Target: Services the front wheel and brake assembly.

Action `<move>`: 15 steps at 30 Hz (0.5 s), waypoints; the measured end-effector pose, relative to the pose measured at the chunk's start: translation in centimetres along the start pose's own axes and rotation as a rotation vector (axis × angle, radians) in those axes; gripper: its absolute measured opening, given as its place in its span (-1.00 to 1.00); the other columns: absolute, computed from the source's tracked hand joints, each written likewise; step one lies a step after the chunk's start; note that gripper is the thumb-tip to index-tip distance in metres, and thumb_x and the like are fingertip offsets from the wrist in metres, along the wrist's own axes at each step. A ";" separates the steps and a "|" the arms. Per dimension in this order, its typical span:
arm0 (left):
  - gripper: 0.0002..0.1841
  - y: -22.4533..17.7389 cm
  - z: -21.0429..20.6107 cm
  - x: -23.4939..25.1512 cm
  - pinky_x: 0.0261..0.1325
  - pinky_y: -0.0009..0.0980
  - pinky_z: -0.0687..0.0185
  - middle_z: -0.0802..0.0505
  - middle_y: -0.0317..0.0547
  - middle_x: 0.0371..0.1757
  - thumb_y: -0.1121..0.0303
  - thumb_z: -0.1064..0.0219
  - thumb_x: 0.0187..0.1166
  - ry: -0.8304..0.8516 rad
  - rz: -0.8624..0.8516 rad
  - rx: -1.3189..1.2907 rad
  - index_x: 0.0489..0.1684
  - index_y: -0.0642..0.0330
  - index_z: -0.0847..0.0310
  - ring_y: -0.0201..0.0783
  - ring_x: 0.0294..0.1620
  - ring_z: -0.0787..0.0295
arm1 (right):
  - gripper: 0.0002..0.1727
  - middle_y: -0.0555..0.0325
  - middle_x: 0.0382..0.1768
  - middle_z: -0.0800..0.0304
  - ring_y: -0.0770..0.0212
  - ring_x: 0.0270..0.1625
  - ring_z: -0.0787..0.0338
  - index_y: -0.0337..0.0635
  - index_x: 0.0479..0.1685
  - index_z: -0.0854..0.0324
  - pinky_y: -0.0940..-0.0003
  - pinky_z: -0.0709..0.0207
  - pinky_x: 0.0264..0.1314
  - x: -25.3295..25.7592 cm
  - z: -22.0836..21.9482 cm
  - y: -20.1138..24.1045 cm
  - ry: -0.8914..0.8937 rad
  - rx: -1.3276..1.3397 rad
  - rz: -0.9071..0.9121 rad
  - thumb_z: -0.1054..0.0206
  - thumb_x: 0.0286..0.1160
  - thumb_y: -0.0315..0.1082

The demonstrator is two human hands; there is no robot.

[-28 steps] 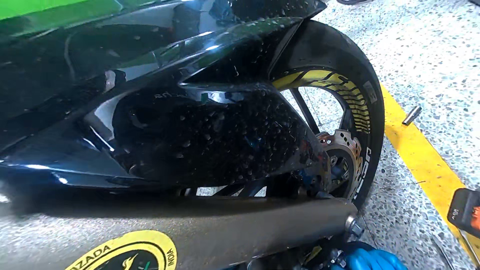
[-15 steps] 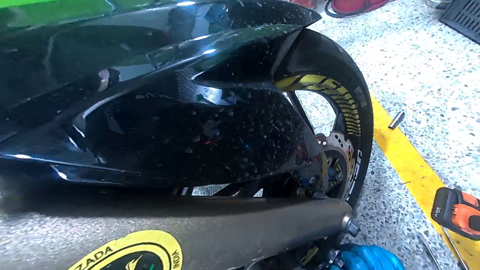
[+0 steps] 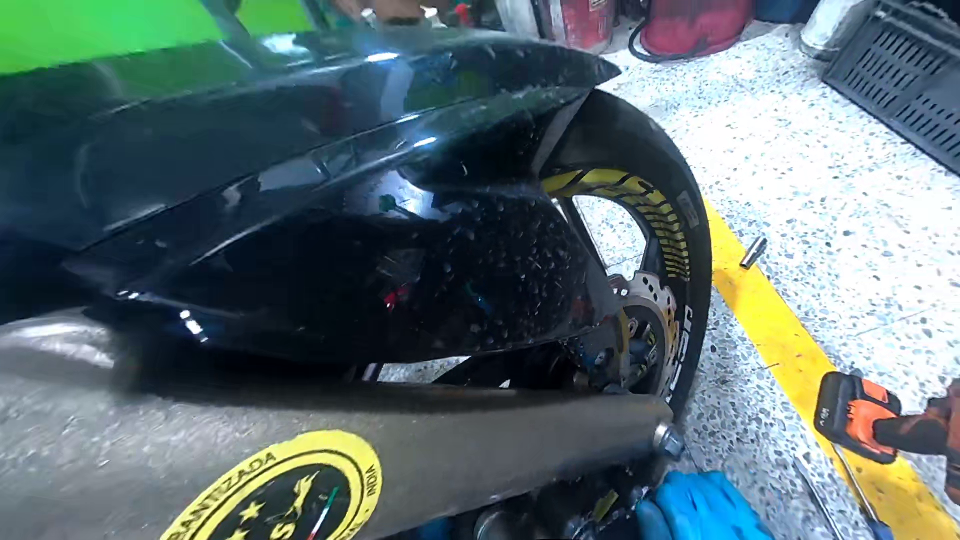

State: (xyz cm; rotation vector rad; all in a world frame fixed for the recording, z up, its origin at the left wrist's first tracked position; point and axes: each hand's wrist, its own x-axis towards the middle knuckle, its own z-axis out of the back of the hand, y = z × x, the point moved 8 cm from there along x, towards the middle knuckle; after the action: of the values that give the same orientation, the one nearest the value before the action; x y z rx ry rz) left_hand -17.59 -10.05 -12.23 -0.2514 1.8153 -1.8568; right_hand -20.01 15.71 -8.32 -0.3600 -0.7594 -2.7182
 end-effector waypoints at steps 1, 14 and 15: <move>-0.61 0.0 0.0 0.3 0.38 -0.56 -0.49 -0.69 0.03 0.20 0.58 0.08 0.75 -0.013 0.000 0.041 0.43 0.75 -0.21 -0.53 0.21 -0.61 | -0.42 0.04 -0.59 -0.73 0.06 -0.46 -0.76 -0.15 -0.54 -0.63 0.18 -0.58 -0.28 -0.2 -0.2 -0.1 -0.033 0.056 -0.054 0.08 0.84 -0.05; -0.78 0.2 -0.9 3.3 0.05 -0.61 -0.69 -0.83 -0.28 -0.28 0.58 0.03 0.72 -0.044 0.030 -0.104 -0.10 0.55 -0.53 -0.60 -0.21 -0.75 | -0.40 0.04 -0.65 -0.72 0.10 -0.52 -0.77 -0.21 -0.62 -0.61 0.24 -0.63 -0.21 -0.4 0.0 0.6 -0.203 0.056 -0.163 0.04 0.83 -0.08; -0.79 0.1 -0.9 3.4 0.03 -0.62 -0.68 -0.81 -0.29 -0.30 0.58 0.03 0.72 -0.050 0.033 -0.094 -0.11 0.55 -0.52 -0.62 -0.23 -0.74 | -0.36 0.05 -0.66 -0.71 0.11 -0.51 -0.77 -0.19 -0.65 -0.61 0.24 -0.64 -0.18 -0.6 0.1 0.3 -0.185 0.069 -0.173 0.03 0.84 -0.02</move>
State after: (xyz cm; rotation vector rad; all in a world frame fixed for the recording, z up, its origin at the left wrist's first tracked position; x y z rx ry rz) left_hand -20.85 -10.95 -13.16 -0.2969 1.8635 -1.7302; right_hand -19.36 15.59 -8.27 -0.5600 -0.9741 -2.8379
